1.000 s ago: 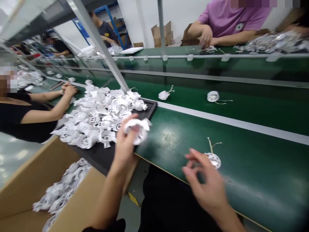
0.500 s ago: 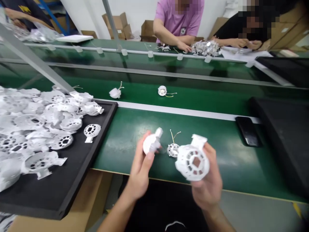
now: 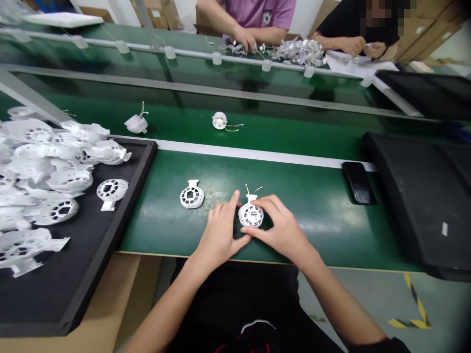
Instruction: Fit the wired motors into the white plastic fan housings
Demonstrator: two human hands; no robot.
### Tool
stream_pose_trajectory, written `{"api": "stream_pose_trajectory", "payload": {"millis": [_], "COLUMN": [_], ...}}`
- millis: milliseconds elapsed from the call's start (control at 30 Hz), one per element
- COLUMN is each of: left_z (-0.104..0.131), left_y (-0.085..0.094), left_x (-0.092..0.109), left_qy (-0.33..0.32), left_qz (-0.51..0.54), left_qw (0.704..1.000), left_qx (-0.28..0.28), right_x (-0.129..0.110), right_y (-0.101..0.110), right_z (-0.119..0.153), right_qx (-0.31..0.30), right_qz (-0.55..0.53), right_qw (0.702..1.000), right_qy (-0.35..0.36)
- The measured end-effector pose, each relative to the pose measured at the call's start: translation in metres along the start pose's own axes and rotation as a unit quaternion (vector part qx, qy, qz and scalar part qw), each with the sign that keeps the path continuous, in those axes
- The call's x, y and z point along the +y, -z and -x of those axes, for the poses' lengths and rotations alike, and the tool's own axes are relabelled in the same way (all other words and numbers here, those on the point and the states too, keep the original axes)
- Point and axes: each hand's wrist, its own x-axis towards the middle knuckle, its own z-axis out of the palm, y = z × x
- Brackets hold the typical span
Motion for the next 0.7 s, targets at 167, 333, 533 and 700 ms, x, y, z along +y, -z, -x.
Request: {"api": "stream_pose_trajectory", "payload": {"millis": [167, 333, 533, 700], "left_z": [-0.006, -0.006, -0.007, -0.011], "left_y": [-0.011, -0.010, -0.008, 0.015], "left_x": [-0.006, -0.006, -0.004, -0.003], "left_qy": [0.021, 0.023, 0.032, 0.023], "left_qz": [0.014, 0.013, 0.012, 0.132], "left_qw": [1.000, 1.000, 0.999, 0.989], "left_qx": [-0.014, -0.015, -0.026, -0.065], "right_x": [0.005, 0.006, 0.004, 0.001], "right_y": [-0.002, -0.003, 0.002, 0.007], "right_z": [0.001, -0.002, -0.008, -0.016], "right_qx": [-0.005, -0.026, -0.064, -0.112], "right_qz": [0.026, 0.027, 0.101, 0.182], "right_qw": [1.000, 0.999, 0.993, 0.977], "right_qy": [-0.002, -0.008, -0.018, 0.030]}}
